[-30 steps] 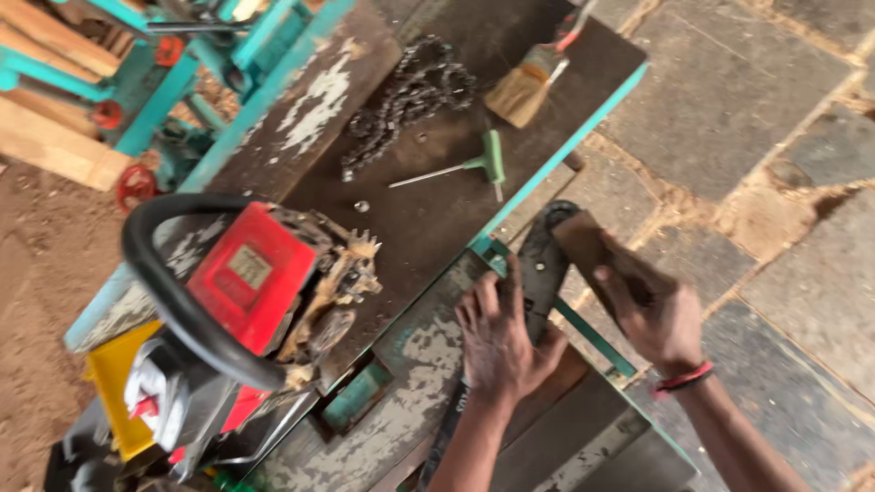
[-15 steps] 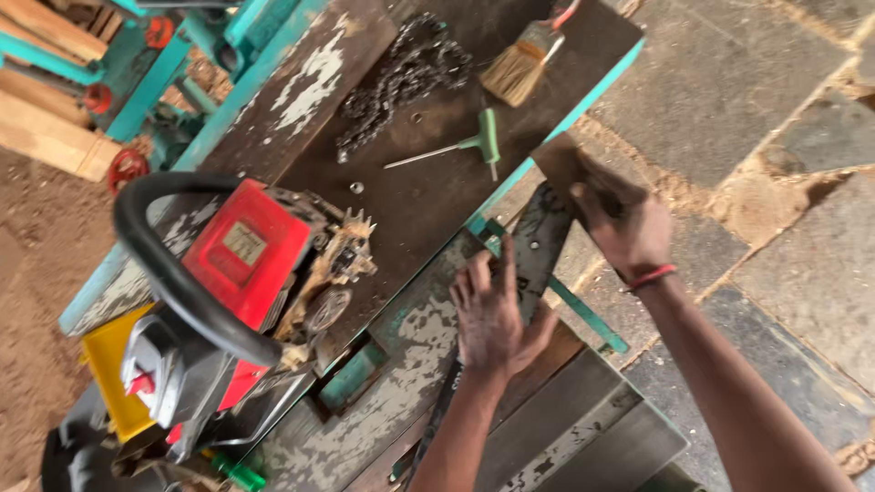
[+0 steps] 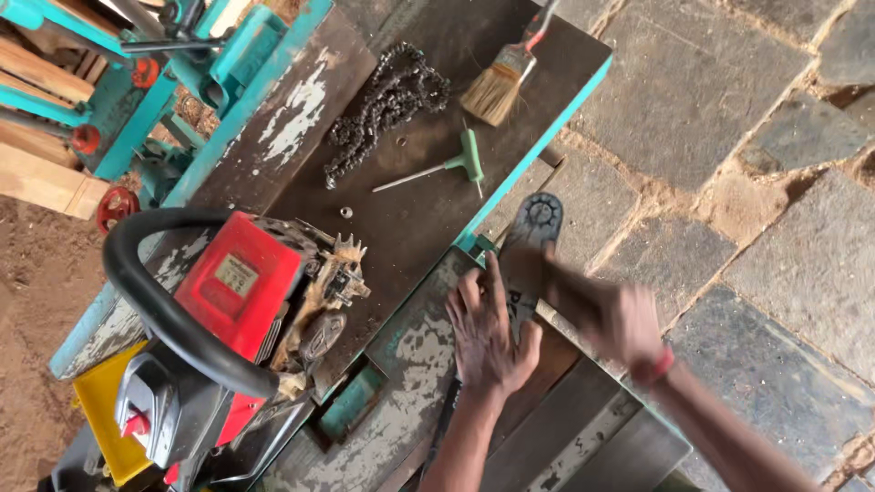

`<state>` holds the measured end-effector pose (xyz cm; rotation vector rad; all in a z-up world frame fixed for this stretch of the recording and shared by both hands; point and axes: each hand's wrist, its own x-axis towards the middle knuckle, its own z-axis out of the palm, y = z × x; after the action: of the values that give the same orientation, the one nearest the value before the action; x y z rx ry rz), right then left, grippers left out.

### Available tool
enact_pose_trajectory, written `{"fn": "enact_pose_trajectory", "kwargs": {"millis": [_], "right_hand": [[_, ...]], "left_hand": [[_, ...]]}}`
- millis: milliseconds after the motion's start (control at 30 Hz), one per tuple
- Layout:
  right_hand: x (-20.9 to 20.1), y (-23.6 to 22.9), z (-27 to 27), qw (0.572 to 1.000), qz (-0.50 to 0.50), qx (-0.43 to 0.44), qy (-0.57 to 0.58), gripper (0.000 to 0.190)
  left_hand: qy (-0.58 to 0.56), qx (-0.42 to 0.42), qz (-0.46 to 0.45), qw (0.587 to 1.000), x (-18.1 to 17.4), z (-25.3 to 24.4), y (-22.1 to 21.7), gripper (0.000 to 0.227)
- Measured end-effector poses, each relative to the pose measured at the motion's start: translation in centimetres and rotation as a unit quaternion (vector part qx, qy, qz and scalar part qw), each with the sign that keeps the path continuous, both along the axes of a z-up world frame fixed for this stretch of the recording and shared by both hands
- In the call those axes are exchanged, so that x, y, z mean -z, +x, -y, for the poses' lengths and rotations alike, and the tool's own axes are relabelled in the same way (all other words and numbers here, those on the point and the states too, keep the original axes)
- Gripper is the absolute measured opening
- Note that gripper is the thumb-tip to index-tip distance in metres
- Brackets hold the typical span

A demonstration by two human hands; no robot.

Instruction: The person cleans and maintains a chainsaw guide bar by rubbing it with a block and wiping it with a cloth while it is resting on a workbench next to a chainsaw.

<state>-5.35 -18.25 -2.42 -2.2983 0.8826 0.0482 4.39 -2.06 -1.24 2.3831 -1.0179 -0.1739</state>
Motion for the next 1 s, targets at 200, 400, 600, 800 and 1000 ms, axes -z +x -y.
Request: {"fn": "enact_pose_trajectory", "kwargs": {"millis": [200,400,600,800,1000], "right_hand": [[1.4,4.5,4.6,0.977,0.208,0.044,-0.009,0.036],[1.3,0.5,1.4,0.979,0.198,-0.031,-0.037,0.038],[3.0,6.5,7.2,0.926,0.357,0.086,0.085,0.042],[4.9,-1.9,6.9,0.821,0.311,0.352,0.326,0.047],[7.6,-7.7,7.0,0.78,0.282,0.368,0.42,0.052]], "left_hand": [[0.007,0.001,0.014,1.0,0.4,0.0,0.3,0.092],[0.021,0.004,0.005,1.0,0.0,0.1,0.1,0.096],[0.034,0.001,0.029,0.999,1.0,0.1,-0.2,0.09],[0.069,0.042,0.142,0.987,1.0,1.1,-0.7,0.082],[0.081,0.061,0.152,0.983,1.5,3.1,-0.2,0.082]]}}
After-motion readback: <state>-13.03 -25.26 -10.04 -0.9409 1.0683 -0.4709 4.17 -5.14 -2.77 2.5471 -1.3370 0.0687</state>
